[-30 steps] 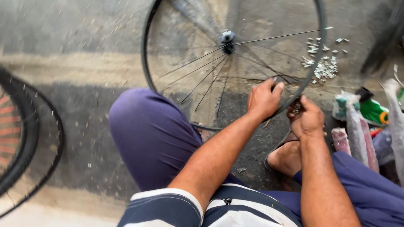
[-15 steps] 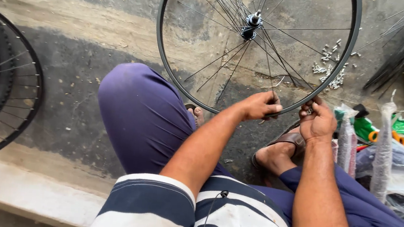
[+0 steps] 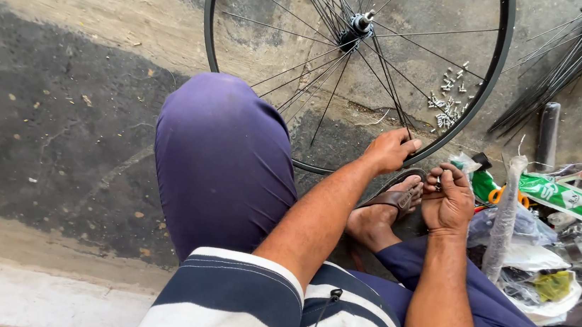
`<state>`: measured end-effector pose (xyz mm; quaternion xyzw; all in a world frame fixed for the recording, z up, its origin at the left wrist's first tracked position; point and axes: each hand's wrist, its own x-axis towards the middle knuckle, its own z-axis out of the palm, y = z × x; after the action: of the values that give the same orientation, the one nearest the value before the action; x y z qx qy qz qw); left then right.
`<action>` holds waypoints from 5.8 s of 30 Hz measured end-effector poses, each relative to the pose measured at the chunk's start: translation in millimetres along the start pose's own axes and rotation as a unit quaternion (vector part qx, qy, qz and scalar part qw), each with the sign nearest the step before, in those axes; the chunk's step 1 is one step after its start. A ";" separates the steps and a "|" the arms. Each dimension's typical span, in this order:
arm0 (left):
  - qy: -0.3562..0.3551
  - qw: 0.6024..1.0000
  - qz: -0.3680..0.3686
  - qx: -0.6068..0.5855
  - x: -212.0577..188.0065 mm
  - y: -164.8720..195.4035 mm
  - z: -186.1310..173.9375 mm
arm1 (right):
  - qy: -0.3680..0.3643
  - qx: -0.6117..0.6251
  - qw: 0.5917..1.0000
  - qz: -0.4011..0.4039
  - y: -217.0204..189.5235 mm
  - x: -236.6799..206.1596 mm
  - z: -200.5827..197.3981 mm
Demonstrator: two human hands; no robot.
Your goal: The person inserts bicycle spokes into the hub and rim, then secures them with nipples. The person works on a single wheel, methodically threading each spoke and tightening it by hand.
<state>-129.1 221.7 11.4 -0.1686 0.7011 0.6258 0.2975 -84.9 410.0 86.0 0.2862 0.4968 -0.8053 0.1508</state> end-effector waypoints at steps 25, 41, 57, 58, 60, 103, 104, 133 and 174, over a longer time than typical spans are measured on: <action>-0.038 0.969 -0.011 -0.246 4.1 13.4 -16.1 | 0.128 -0.067 0.989 -0.005 24.6 7.6 25.0; -0.051 0.969 -0.056 -0.234 -3.5 21.5 -31.1 | 0.133 -0.049 0.990 -0.014 32.9 11.0 51.6; -0.051 0.973 -0.052 -0.221 -5.6 22.1 -32.2 | 0.184 -0.171 0.968 0.020 41.6 15.5 73.2; -0.050 0.974 -0.049 -0.215 -5.6 21.9 -32.6 | 0.199 -0.167 0.965 0.046 41.1 15.7 73.5; -0.046 0.975 -0.052 -0.211 -5.2 21.3 -33.6 | 0.194 -0.131 0.971 0.048 40.3 16.6 74.8; -0.009 0.985 -0.004 -0.171 -8.2 12.8 -30.3 | 0.167 -0.152 0.973 0.046 54.1 22.7 51.6; 0.014 0.990 0.024 -0.138 -4.6 11.0 -29.9 | 0.180 -0.157 0.969 0.061 58.1 26.7 49.8; 0.438 0.763 0.173 0.443 12.0 53.5 -174.3 | 0.091 -0.221 0.967 -0.087 49.0 37.9 63.5; 0.598 0.775 -0.065 -0.194 -8.4 45.6 -236.9 | 0.096 -0.392 0.914 -0.050 69.8 58.2 72.9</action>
<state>-199.3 -3.8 61.5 -0.6079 0.5892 0.5007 -0.1805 -116.8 315.7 25.6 0.2547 0.7982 -0.5212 0.1624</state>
